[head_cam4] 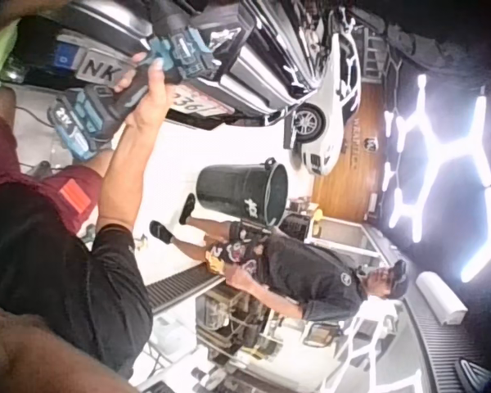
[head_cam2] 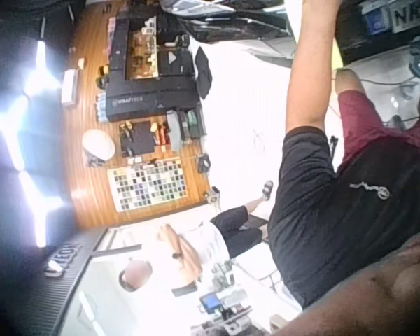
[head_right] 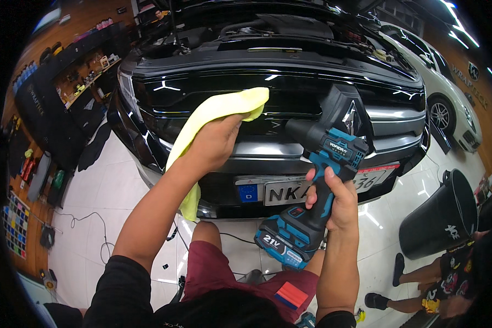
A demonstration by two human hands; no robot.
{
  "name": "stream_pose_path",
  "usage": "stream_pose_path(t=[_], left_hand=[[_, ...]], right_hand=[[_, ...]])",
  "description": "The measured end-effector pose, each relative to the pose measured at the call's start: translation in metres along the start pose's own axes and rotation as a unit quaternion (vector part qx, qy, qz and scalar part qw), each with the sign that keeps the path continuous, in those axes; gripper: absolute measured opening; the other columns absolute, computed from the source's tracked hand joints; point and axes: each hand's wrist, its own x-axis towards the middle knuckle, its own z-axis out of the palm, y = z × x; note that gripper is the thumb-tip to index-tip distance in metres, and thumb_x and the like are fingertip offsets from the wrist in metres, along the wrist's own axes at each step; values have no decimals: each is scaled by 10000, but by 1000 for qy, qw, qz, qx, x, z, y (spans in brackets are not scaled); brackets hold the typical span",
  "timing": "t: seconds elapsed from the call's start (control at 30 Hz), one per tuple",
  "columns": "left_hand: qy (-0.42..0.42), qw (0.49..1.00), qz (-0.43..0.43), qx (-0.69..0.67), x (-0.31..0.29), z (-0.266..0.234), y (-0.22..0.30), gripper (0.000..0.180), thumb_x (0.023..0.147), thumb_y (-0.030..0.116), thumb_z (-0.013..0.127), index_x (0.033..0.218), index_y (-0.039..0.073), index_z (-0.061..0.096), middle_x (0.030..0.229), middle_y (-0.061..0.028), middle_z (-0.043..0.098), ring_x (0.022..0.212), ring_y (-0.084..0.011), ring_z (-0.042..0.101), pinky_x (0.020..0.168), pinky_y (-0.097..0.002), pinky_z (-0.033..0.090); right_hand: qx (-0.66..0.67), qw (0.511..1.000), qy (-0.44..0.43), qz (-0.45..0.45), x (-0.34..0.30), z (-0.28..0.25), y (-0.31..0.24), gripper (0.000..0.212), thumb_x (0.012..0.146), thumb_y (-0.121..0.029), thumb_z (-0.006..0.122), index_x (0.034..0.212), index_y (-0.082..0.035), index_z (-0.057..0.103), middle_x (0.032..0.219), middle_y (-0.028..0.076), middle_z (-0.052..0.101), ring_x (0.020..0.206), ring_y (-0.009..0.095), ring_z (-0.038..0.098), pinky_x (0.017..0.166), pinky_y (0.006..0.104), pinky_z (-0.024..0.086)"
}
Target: The person applies a transparent protective film to the front bumper of a black car. They use a squeegee to smooth the film, a knife to trim edges, and a heat gun to conform the material, finishing by wiping the surface with a microfiber cloth.
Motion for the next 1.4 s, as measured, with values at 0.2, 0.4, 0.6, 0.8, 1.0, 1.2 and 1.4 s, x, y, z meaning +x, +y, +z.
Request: stream_pose_path(t=[0.2, 0.4, 0.6, 0.8, 1.0, 1.2, 1.4], left_hand=[[16, 1000, -21, 4, -12, -21, -11, 266, 991, 79, 533, 1225, 16, 642, 1024, -236, 691, 928, -409, 669, 854, -429, 522], [44, 999, 3, 1, -22, -34, -27, 283, 957, 50, 528, 1218, 7, 627, 972, -245, 685, 881, -427, 661, 821, -456, 521], [92, 995, 31, 30, -37, -54, -44, 296, 936, 20, 539, 1215, 4, 635, 959, -253, 678, 868, -432, 654, 812, -463, 517], [112, 993, -13, 41, -55, -79, -62, 276, 947, 30, 544, 1204, 5, 640, 934, -250, 680, 838, -432, 654, 785, -460, 521], [146, 984, -66, 84, -69, -100, -90, 261, 982, 106, 559, 1208, 36, 670, 1116, -227, 680, 1048, -403, 650, 928, -416, 498], [152, 954, -246, 78, -72, -132, -118, 267, 1010, 178, 549, 1201, 35, 668, 898, -193, 695, 803, -313, 694, 762, -373, 517], [178, 962, -198, 59, -70, -146, -151, 283, 1027, 195, 531, 1224, 29, 649, 864, -167, 682, 773, -251, 670, 755, -324, 500]], right_hand=[[11, 1000, -5, -11, -1, 22, 12, 360, 968, -263, 646, 1150, 40, 575, 952, 143, 665, 593, 186, 624, 493, 309, 537], [10, 1000, -21, -6, -1, 39, 22, 352, 978, -249, 630, 1174, 34, 556, 954, 146, 660, 595, 191, 622, 495, 319, 537], [13, 999, -34, -11, 0, 58, 38, 363, 1000, -254, 594, 1203, 40, 528, 971, 142, 656, 582, 180, 628, 485, 310, 550], [19, 998, -56, -4, 1, 88, 57, 356, 988, -249, 612, 1194, 34, 543, 975, 140, 657, 590, 182, 632, 496, 315, 551], [12, 997, -79, 5, -1, 110, 72, 362, 984, -254, 621, 1186, 38, 553, 973, 137, 654, 592, 179, 633, 506, 318, 554], [-9, 995, -96, 29, 0, 141, 85, 352, 968, -233, 642, 1191, 27, 558, 975, 134, 652, 594, 178, 626, 516, 309, 537], [-24, 992, -123, 30, 1, 173, 108, 311, 958, -205, 661, 1166, 7, 569, 979, 115, 649, 609, 159, 625, 532, 318, 550]])
